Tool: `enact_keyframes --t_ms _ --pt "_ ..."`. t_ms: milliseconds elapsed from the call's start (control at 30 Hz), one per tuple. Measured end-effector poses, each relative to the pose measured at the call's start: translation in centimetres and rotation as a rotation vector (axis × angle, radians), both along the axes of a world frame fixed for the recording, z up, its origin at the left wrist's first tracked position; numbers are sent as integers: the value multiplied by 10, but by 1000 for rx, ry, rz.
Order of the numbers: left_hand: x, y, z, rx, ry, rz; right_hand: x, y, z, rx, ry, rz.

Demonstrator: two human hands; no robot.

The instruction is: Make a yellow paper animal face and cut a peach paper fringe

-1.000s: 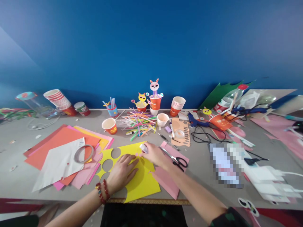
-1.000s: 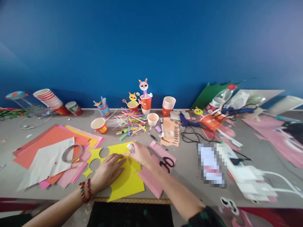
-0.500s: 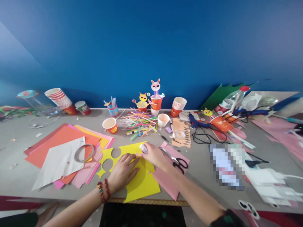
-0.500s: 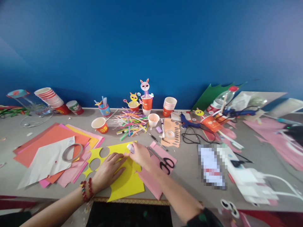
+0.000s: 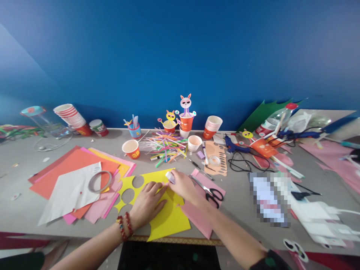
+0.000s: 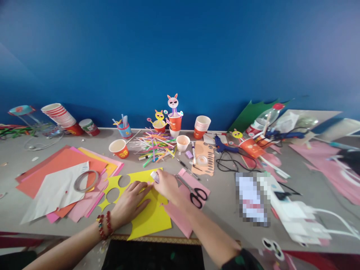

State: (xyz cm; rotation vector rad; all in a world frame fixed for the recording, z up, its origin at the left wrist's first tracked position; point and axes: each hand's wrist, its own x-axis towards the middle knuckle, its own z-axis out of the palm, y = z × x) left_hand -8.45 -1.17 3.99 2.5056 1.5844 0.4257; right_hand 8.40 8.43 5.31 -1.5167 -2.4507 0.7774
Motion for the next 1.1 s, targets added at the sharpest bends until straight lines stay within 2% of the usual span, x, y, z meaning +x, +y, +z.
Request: enact_keyframes --t_ms 633,867,1100 --pt "1 -1 -2 13 43 18 4 -5 -11 56 98 -23" --pt "0 0 -2 0 28 19 9 6 -3 -29 244 -77" --pt "4 4 -2 5 98 21 10 3 2 -146 402 -118"
